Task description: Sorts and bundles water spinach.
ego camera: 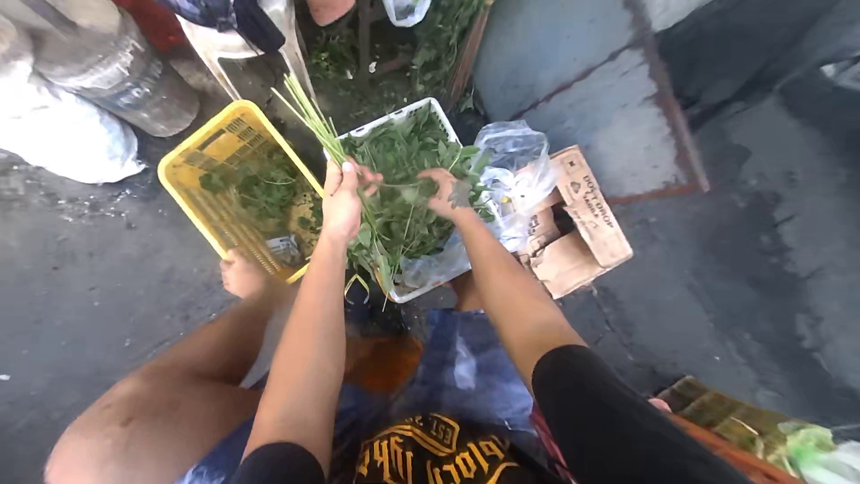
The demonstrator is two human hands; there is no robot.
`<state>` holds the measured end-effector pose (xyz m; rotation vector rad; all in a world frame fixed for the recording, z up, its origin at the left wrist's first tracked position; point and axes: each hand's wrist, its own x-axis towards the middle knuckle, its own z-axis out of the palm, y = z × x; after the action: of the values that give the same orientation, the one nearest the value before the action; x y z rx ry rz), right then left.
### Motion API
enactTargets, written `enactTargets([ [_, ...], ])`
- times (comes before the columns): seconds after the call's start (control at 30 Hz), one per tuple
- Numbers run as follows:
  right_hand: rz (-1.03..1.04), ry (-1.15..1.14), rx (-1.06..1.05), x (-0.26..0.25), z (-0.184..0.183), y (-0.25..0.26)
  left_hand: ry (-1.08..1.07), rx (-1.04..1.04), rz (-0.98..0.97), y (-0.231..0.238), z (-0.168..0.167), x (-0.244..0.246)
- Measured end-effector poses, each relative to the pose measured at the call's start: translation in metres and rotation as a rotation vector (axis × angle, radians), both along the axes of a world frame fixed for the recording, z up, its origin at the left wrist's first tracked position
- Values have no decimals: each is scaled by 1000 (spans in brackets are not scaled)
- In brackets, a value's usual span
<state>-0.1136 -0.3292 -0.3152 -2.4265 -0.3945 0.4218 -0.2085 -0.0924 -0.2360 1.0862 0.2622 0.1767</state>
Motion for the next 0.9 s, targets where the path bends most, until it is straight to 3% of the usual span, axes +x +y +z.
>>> enactTargets([
  [0.1, -92, 21, -90, 15, -12, -14, 16, 33, 10, 3, 40, 23],
  [0.17, -100, 45, -105, 18, -26, -27, 393, 62, 56, 1, 118, 41],
  [0.23, -123, 73, -79, 20, -36, -34, -56, 147, 7, 31, 106, 47],
  [0.33, -183, -68, 30, 14, -36, -39, -142, 225, -4, 67, 152, 56],
  [0.43, -279, -188, 24, -11, -12, -31, -218, 223, 1, 84, 181, 54],
  [0.53, -222, -128, -118, -35, -6, -23, -168, 171, 12, 90, 185, 47],
  [0.63, -179, -151, -123, -42, -9, -13, -82, 132, -12, 98, 176, 37],
  [0.7, -205, -171, -125, -38, -2, 4, -70, 123, -36, 100, 164, 26],
  [0.9, -11, -7, -291, -20, -8, 80, -63, 181, -4, 112, 120, -35],
])
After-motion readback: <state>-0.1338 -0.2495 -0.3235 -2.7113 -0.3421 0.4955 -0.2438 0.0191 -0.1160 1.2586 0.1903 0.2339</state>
